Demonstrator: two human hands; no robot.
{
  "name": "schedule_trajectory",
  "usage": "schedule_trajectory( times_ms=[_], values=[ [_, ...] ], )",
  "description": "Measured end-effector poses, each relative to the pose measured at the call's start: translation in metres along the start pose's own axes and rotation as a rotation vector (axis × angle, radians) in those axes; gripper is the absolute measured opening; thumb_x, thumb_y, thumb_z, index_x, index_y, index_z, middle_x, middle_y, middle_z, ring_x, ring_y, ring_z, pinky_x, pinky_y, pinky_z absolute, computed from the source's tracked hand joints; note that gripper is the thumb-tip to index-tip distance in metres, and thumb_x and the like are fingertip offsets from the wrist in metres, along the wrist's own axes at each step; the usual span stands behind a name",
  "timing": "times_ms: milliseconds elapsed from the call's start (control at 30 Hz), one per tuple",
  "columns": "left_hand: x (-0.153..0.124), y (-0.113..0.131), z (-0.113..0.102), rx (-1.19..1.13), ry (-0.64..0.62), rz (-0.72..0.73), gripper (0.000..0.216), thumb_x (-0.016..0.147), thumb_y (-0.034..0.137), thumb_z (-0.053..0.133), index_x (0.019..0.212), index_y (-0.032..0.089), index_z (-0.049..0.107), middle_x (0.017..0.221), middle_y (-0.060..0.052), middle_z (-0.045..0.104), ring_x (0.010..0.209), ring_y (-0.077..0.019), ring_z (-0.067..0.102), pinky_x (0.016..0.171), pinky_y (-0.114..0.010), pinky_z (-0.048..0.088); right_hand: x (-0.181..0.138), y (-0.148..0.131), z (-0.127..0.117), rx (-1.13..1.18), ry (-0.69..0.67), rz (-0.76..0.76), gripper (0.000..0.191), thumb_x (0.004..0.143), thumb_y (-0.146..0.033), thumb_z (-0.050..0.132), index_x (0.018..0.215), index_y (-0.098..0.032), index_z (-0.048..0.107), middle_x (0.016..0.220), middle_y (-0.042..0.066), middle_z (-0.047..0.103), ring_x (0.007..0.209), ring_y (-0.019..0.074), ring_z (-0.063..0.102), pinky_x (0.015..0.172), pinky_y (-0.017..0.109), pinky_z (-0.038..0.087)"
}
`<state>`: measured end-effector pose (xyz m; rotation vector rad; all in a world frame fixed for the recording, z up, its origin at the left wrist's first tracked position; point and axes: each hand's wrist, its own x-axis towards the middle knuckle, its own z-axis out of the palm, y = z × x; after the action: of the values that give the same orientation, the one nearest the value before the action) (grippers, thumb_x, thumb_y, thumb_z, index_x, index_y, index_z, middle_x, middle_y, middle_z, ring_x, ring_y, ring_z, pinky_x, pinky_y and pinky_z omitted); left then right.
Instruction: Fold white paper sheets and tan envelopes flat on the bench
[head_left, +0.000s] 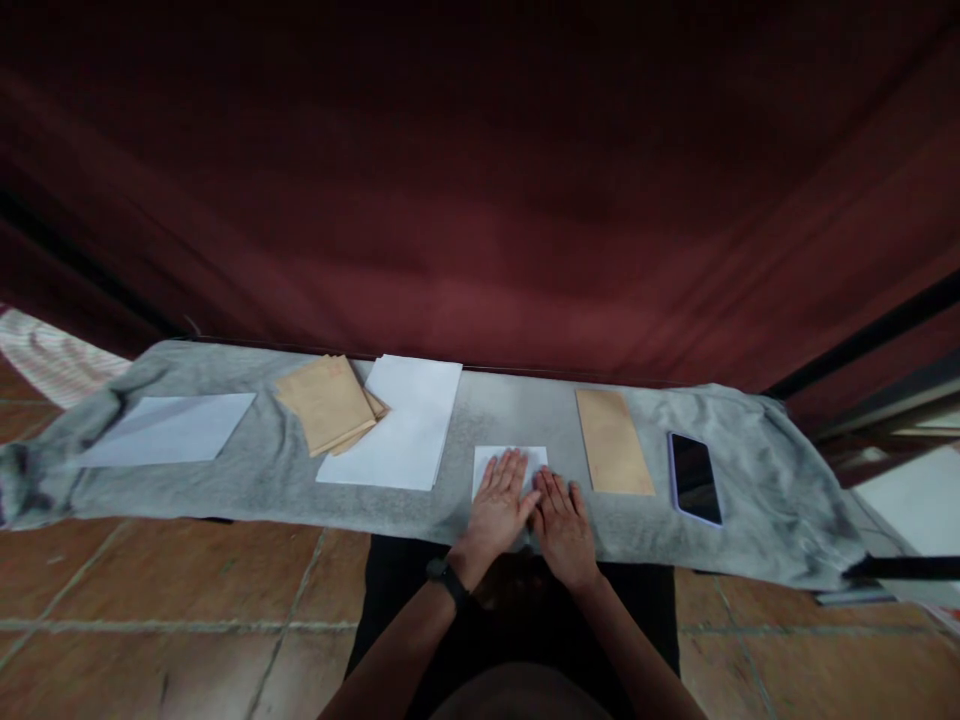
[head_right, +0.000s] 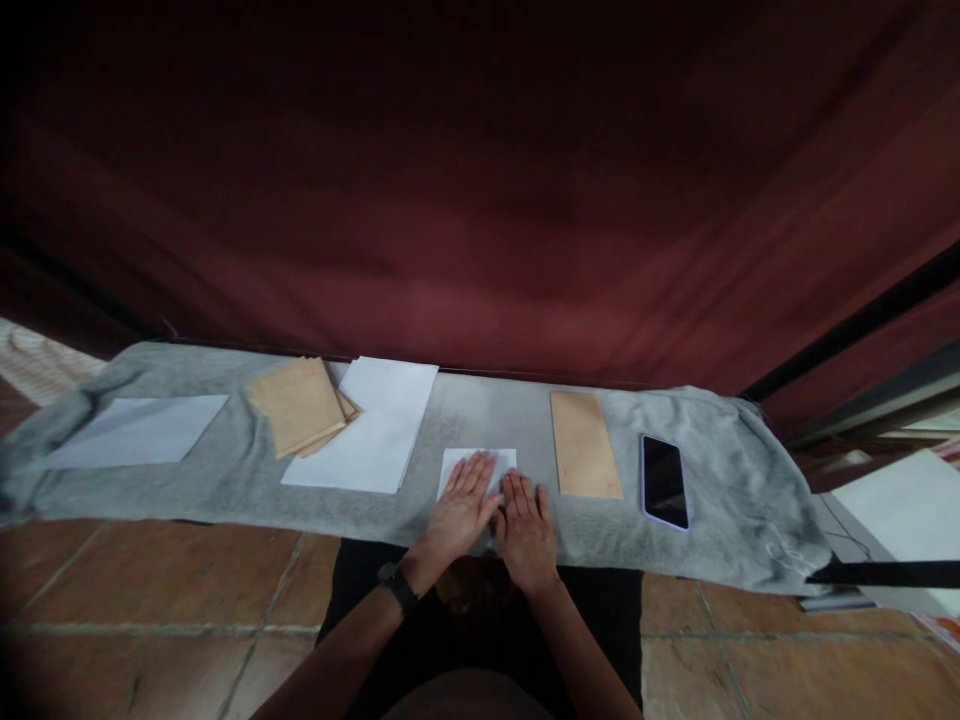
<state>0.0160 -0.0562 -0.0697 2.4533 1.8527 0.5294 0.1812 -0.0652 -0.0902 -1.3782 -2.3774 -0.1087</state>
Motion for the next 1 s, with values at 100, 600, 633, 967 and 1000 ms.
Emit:
schedule_trajectory(
  times_ms=[100, 600, 633, 967, 1000],
  values=[
    [-0.002, 0.02, 0.004, -0.056, -0.056, 0.093, 0.065, 0.103, 0.053, 0.03, 0.155, 0.014, 0.03, 0.162, -0.011, 0.033, 0.151, -0.0217, 0.026, 0.125, -0.044, 0.023, -0.003, 0.001, 0.0, -0.018, -0.001, -0.035, 0.061, 0.098, -0.016, 0.035, 0.158, -0.015, 0.028, 0.155, 0.014, 0.045, 0.145, 0.0277, 0.039, 0.122, 0.053, 0.023],
    [-0.019, -0.014, -0.003, 0.018, -0.018, 0.008, 0.075, 0.1, 0.061, 0.035, 0.154, 0.009, 0.031, 0.161, -0.018, 0.033, 0.152, -0.0274, 0.022, 0.124, -0.048, 0.022, -0.012, 0.007, 0.005, -0.049, 0.012, 0.003, 0.061, 0.106, -0.04, 0.031, 0.16, -0.013, 0.021, 0.154, 0.015, 0.044, 0.141, 0.0294, 0.044, 0.12, 0.051, 0.023],
    [-0.02, -0.016, -0.004, 0.029, -0.011, -0.014, 0.074, 0.1, 0.06, 0.036, 0.153, 0.008, 0.032, 0.16, -0.018, 0.034, 0.152, -0.0276, 0.023, 0.124, -0.048, 0.023, -0.013, 0.008, 0.005, -0.05, 0.018, 0.003, 0.061, 0.106, -0.04, 0.031, 0.16, -0.014, 0.021, 0.154, 0.015, 0.044, 0.141, 0.0295, 0.045, 0.12, 0.051, 0.023],
    [-0.023, -0.028, -0.01, 0.105, -0.008, -0.122, 0.069, 0.101, 0.053, 0.037, 0.152, 0.007, 0.034, 0.16, -0.018, 0.034, 0.152, -0.0283, 0.024, 0.124, -0.049, 0.024, -0.023, 0.015, 0.002, -0.052, 0.036, -0.004, 0.062, 0.106, -0.042, 0.033, 0.16, -0.015, 0.021, 0.155, 0.015, 0.044, 0.137, 0.0315, 0.048, 0.117, 0.052, 0.026],
    [-0.024, -0.028, -0.01, 0.112, -0.01, -0.128, 0.07, 0.101, 0.054, 0.037, 0.152, 0.006, 0.034, 0.159, -0.019, 0.035, 0.152, -0.0286, 0.024, 0.124, -0.049, 0.023, -0.024, 0.016, 0.001, -0.046, 0.035, -0.003, 0.061, 0.106, -0.041, 0.032, 0.16, -0.015, 0.021, 0.155, 0.015, 0.044, 0.137, 0.0314, 0.048, 0.117, 0.052, 0.026]
  ],
)
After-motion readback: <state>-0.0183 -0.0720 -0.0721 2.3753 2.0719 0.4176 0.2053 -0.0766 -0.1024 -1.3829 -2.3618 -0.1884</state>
